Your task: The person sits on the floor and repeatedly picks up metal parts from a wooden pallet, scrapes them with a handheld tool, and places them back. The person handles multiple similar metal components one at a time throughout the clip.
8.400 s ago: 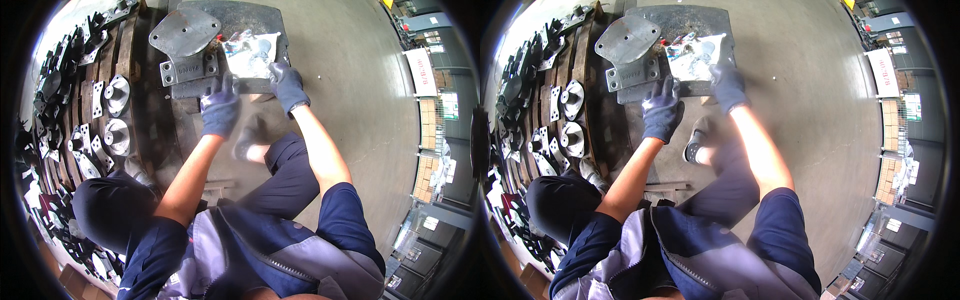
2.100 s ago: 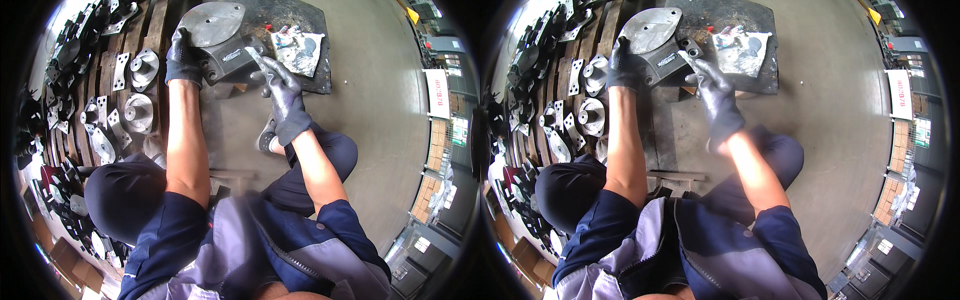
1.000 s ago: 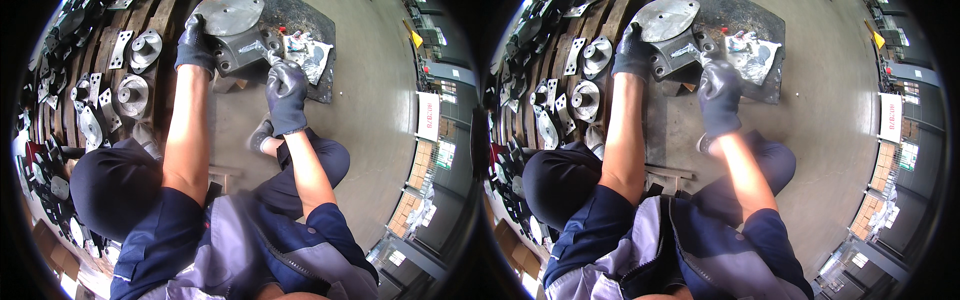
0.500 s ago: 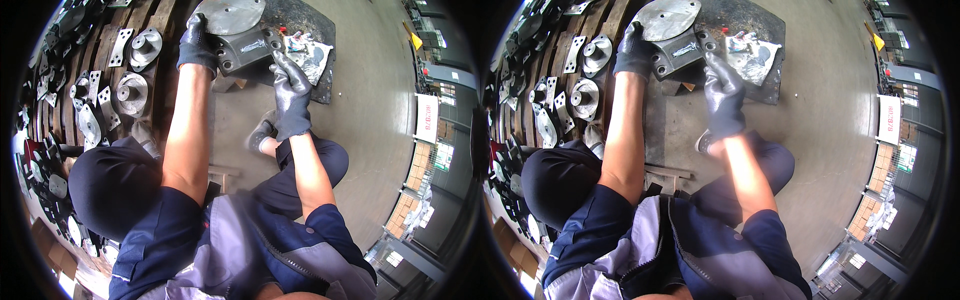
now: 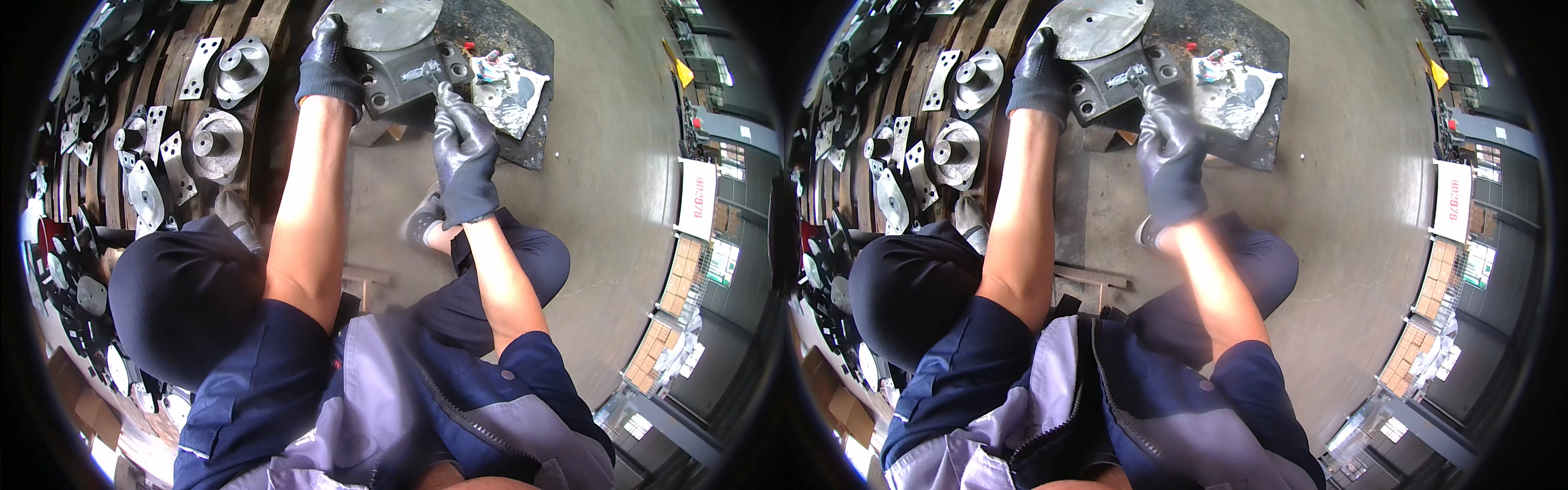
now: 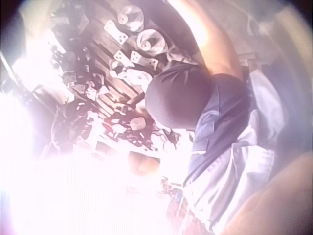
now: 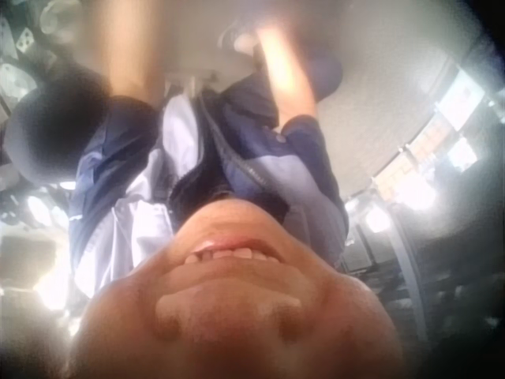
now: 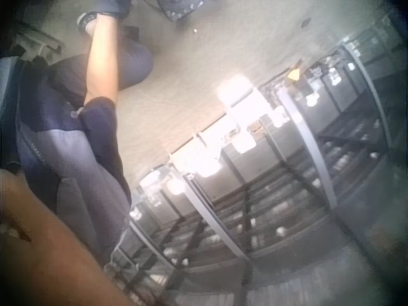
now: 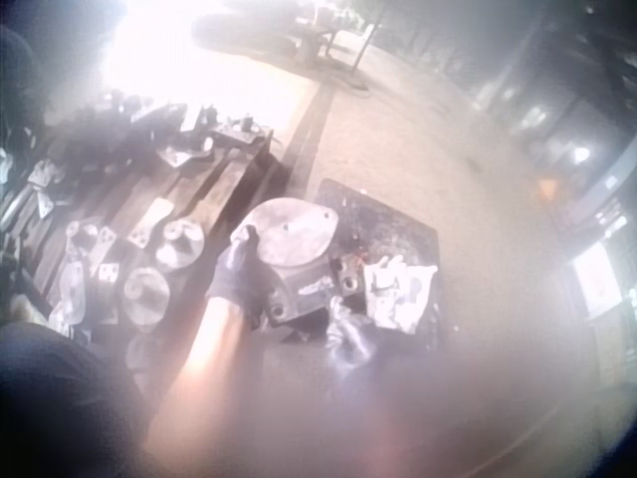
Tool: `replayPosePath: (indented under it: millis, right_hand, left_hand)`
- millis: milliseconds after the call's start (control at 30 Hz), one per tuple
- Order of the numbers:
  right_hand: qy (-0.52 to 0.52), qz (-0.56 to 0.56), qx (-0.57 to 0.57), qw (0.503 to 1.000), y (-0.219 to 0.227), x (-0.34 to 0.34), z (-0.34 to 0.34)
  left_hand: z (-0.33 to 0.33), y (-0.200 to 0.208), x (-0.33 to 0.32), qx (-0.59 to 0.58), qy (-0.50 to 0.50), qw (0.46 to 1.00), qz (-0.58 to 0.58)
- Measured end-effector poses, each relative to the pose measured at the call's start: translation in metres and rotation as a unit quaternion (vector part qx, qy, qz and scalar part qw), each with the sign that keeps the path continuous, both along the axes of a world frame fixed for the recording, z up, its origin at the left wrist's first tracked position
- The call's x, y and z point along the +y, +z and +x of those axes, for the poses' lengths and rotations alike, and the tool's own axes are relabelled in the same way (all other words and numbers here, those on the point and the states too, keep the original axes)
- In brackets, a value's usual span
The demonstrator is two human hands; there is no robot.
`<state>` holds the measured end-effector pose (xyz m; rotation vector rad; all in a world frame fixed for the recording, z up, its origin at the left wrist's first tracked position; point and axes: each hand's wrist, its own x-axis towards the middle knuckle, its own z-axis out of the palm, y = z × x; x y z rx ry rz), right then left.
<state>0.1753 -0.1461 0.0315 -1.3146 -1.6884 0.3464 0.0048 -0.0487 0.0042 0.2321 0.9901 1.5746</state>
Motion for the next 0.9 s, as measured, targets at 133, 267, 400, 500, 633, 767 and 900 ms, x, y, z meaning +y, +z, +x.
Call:
replayPosePath:
  millis: [133,267,400,500,633,767,900]
  right_hand:
    - [0.012,0.02,-0.017,1.0,0.005,-0.002,-0.006]
    - [0.023,-0.013,-0.026,0.999,0.006,-0.004,-0.008]
    - [0.055,-0.002,-0.011,0.998,-0.001,-0.004,-0.008]
    - [0.077,0.006,0.022,0.997,-0.006,-0.004,-0.007]
    - [0.069,-0.095,0.158,0.98,-0.002,-0.004,-0.004]
    - [0.001,-0.057,0.123,0.991,-0.006,0.006,0.007]
    - [-0.003,0.016,-0.027,0.999,-0.004,0.012,0.018]
  left_hand:
    - [0.0,0.008,-0.007,0.158,-0.031,0.987,-0.015]
    - [-0.003,0.009,-0.01,0.301,-0.058,0.951,-0.035]
    - [-0.003,0.006,-0.009,0.275,-0.063,0.959,-0.035]
    - [-0.006,-0.009,-0.001,0.165,-0.048,0.985,0.015]
    - [-0.006,-0.009,-0.005,0.544,-0.065,0.836,0.029]
    - [-0.007,-0.007,-0.009,0.712,-0.045,0.7,0.033]
    - [-0.011,-0.012,-0.008,0.725,-0.04,0.686,0.053]
